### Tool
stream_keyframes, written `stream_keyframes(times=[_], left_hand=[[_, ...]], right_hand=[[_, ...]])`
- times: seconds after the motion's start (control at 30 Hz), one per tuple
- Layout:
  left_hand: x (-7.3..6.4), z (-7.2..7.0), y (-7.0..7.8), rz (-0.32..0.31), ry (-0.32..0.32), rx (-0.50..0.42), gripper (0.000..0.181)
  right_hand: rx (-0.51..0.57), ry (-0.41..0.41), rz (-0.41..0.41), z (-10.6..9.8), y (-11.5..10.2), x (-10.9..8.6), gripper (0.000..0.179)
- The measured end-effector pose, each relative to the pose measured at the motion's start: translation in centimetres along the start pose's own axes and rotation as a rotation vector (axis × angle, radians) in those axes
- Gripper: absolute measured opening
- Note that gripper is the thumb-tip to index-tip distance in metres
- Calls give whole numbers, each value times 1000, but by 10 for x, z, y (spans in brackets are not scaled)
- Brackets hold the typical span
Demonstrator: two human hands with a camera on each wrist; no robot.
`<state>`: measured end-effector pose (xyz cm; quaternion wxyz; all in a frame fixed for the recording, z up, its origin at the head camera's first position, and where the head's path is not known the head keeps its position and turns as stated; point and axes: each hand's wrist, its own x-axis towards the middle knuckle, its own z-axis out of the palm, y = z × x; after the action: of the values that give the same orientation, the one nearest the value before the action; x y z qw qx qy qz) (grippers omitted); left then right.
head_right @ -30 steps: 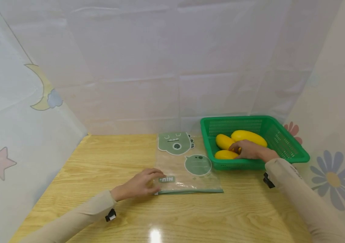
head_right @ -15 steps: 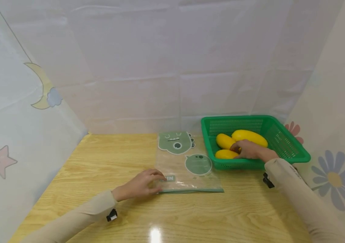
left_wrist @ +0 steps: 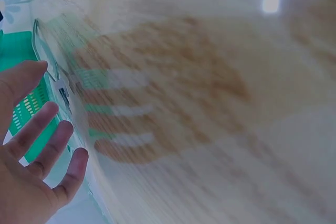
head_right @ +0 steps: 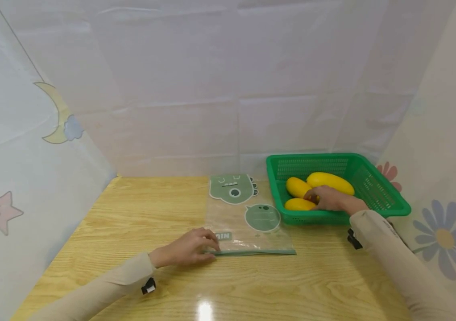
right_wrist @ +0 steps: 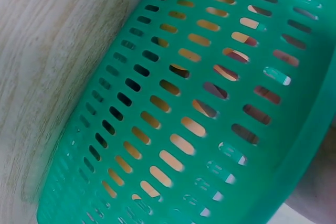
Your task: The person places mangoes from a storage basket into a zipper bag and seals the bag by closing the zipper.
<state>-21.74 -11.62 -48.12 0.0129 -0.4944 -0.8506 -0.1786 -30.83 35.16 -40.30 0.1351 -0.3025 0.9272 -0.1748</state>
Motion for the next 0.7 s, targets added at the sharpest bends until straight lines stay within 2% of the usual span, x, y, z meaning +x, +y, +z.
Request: stream_keyframes(times=[0.27, 0.5, 0.7], left_hand=[[0, 1, 2, -25, -48, -1, 16], [0, 2, 3, -6, -40, -1, 19], [1, 3, 3, -31, -31, 12, 19]], right_hand=[[-11, -17, 16, -1, -1, 1, 46], [-11, -10, 21, 0, -2, -1, 47], [-15, -2, 6, 0, -1, -1, 45]])
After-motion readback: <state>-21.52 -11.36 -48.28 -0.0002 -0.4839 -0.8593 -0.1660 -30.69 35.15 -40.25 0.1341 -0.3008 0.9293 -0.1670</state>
